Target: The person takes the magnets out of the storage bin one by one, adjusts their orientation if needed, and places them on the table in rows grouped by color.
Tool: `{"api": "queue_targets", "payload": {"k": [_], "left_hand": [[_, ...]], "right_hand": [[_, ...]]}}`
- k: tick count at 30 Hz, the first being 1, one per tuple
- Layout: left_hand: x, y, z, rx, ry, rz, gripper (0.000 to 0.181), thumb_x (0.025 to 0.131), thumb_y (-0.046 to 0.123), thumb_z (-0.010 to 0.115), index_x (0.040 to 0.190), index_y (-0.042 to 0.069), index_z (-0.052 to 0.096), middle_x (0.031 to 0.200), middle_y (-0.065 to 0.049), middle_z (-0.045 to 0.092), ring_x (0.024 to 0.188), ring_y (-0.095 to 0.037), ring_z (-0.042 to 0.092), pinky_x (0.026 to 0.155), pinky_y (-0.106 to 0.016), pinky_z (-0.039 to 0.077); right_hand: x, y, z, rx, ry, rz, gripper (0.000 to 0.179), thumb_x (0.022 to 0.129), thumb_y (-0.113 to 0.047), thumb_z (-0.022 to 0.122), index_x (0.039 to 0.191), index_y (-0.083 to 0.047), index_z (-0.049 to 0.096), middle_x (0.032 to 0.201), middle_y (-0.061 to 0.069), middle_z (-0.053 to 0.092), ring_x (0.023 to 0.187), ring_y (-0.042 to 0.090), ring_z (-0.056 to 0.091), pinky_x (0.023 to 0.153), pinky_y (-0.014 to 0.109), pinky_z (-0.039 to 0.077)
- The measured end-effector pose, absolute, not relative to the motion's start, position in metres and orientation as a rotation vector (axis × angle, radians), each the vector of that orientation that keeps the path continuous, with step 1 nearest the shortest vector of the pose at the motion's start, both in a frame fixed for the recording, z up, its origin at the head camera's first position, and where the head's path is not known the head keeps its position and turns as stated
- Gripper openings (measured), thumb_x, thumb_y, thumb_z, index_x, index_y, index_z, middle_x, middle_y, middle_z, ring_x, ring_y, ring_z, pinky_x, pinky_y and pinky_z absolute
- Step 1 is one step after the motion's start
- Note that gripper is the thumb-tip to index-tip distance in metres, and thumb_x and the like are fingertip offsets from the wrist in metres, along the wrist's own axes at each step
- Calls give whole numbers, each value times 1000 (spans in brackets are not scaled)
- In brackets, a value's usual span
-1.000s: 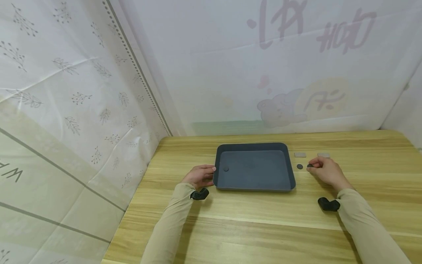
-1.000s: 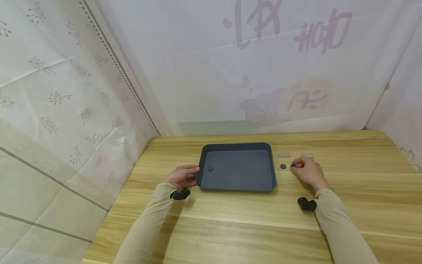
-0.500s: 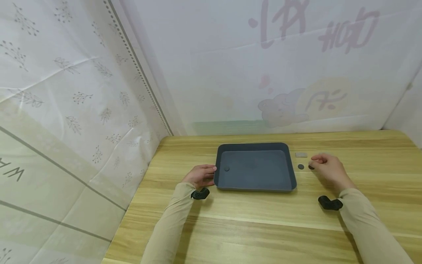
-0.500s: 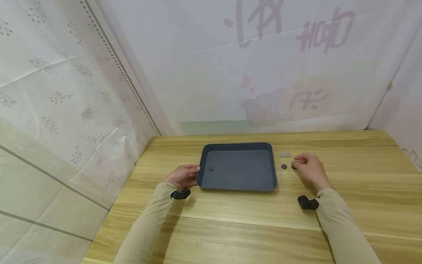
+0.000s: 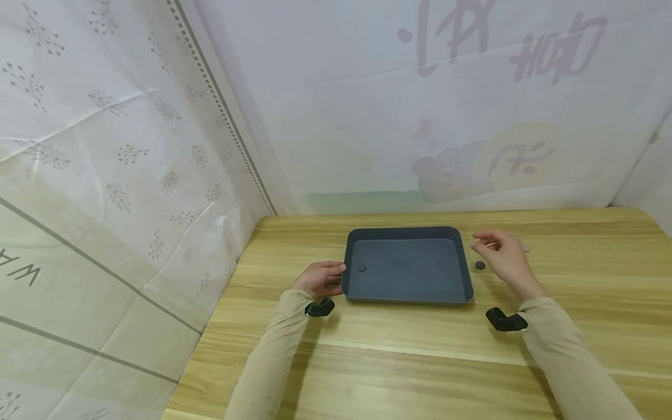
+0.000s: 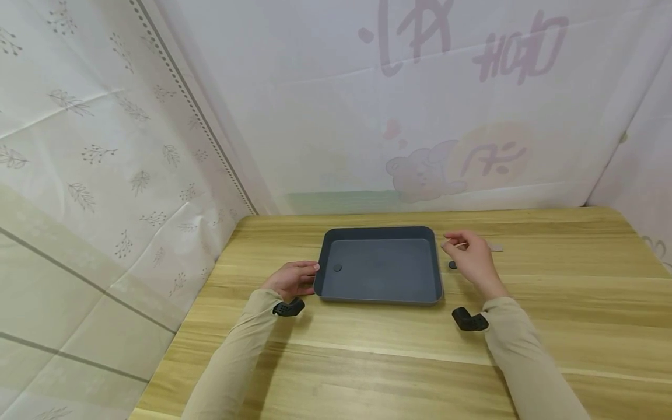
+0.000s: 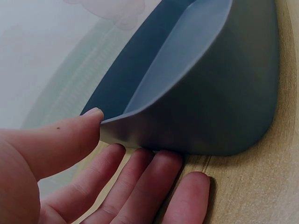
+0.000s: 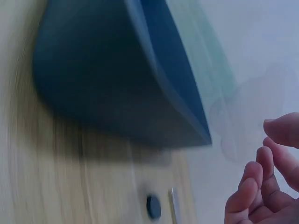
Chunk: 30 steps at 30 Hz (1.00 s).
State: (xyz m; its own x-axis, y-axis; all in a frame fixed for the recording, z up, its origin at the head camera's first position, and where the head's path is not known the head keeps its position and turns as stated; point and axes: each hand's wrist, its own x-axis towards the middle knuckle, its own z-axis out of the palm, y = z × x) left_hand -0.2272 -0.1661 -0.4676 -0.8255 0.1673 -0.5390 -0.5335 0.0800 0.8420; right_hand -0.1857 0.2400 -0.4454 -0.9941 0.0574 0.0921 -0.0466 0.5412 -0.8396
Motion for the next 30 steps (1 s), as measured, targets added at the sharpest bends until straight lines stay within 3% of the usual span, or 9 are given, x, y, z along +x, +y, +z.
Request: {"api": "queue_targets", "payload": {"k": [5, 12, 30], "left_hand": [[-227, -167, -468, -360, 1849, 1798, 39, 95, 13, 61, 132, 1, 56, 95, -6, 67, 86, -17, 65, 70, -30, 55], [-226, -167, -467, -352, 1851, 1806, 38, 95, 13, 62, 131, 1, 57, 97, -7, 67, 87, -17, 65, 71, -31, 56], [-226, -167, -467, -330, 1865, 1784, 39, 95, 15, 62, 132, 1, 57, 99, -7, 68, 88, -17, 65, 72, -31, 56]], "right_hand": [[-185, 214, -439, 50, -2634, 1546, 43, 99, -31, 55, 131, -3, 55, 111, 12, 56, 85, 6, 54, 69, 24, 49], [-187, 171, -452, 163, -2612, 1749, 43, 98, -24, 59, 133, -1, 52, 112, 16, 58, 91, 19, 62, 78, 36, 54], [-195, 94, -471, 230, -2714, 1803, 36, 94, -19, 63, 127, -5, 58, 110, 12, 61, 89, 22, 59, 73, 32, 50]]}}
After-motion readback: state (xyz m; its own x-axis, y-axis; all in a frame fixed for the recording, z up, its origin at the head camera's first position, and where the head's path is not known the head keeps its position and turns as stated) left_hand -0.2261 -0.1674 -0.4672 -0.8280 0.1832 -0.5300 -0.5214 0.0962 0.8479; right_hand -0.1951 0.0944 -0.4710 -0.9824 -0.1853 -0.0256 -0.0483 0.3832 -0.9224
